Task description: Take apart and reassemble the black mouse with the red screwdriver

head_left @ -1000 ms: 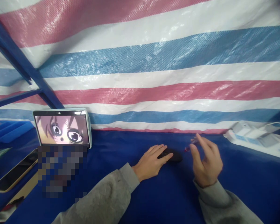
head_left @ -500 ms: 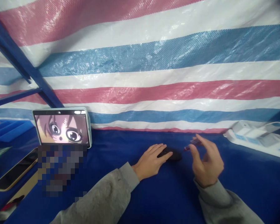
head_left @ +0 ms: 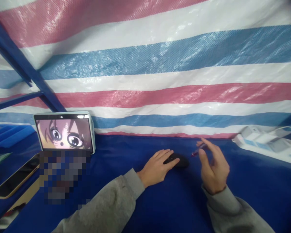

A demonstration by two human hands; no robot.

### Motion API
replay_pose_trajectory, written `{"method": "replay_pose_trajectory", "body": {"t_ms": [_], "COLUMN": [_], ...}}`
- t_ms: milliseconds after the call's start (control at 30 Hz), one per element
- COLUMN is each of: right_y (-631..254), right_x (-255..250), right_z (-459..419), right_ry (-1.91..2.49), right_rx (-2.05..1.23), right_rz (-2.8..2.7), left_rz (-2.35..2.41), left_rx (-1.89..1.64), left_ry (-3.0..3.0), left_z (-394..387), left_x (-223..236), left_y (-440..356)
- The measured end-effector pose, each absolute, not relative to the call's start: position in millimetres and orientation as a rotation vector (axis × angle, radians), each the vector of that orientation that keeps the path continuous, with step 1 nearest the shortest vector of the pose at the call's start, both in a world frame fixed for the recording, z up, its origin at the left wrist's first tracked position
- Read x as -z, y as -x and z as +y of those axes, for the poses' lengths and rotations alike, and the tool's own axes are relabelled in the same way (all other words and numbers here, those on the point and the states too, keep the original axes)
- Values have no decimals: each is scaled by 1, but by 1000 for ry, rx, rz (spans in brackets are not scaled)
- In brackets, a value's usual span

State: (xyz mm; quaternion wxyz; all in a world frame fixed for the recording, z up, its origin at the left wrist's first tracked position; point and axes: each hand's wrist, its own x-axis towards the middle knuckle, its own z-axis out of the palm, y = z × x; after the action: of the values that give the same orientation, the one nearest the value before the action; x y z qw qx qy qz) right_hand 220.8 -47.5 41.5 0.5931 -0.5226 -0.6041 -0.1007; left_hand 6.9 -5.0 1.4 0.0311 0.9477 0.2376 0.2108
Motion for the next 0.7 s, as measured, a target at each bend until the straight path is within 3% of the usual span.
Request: {"method": "replay_pose_trajectory", "body": {"t_ms": [167, 367, 533, 700], "right_y": [-223, -223, -223, -219], "right_x": [-43, -40, -37, -36], "right_z": [-47, -49, -47, -47], "right_ry": [1231, 1197, 1236, 1218], "right_rx": [332, 189, 333, 230], "right_rz": [-1337, -1413, -1371, -1438], "left_rz": [732, 734, 743, 728], "left_rx": [-641, -646, -665, -677], "left_ry": [-2923, -2922, -2882, -2862], "left_z": [-5, -5, -5, -5], "left_x": [-3, -3, -5, -7], "left_y": [-7, -7, -7, -7]}}
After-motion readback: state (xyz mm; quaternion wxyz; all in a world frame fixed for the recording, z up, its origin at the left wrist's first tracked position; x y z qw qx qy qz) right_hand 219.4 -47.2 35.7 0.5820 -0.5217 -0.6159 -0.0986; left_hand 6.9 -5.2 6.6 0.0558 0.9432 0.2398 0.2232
